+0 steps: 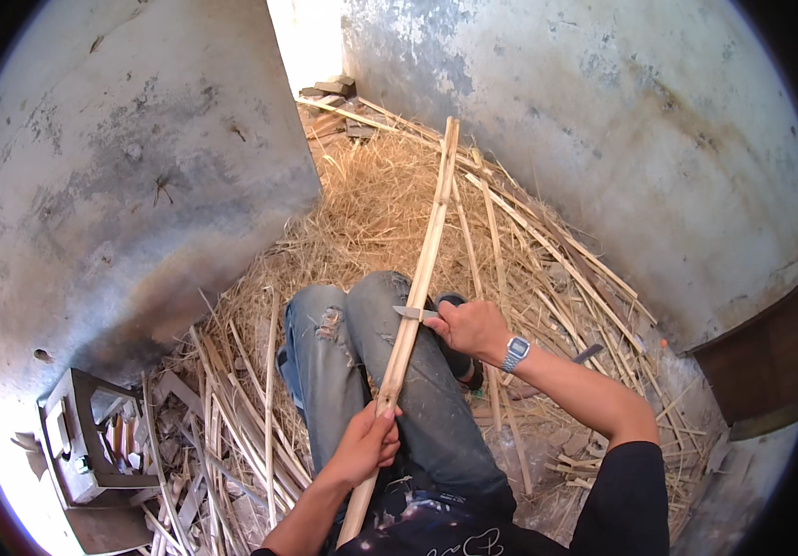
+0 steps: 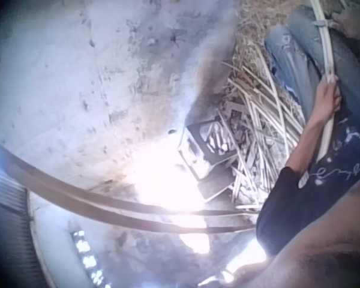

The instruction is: The person holds a bamboo strip and scrapes along its surface with a small blade, carving and shaving down different sections.

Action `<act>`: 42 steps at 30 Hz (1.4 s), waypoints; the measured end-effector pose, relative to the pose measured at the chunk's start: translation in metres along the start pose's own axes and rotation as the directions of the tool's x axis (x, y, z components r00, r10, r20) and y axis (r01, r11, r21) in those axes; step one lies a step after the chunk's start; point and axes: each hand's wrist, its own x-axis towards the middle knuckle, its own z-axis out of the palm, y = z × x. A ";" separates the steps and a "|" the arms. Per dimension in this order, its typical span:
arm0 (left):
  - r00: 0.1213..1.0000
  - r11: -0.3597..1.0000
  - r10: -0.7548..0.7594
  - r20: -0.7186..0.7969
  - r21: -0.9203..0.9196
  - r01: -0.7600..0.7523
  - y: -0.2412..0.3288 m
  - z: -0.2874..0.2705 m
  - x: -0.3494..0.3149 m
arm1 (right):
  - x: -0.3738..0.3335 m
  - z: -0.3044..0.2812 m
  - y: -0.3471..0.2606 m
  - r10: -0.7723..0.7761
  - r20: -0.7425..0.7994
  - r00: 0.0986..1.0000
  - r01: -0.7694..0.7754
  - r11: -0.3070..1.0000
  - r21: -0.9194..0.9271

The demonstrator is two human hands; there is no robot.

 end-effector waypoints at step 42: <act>0.996 0.999 -0.027 -0.089 0.037 0.030 -0.026 -0.004 -0.050 | 0.038 0.017 0.035 0.012 -0.009 1.000 -0.012 1.000 0.009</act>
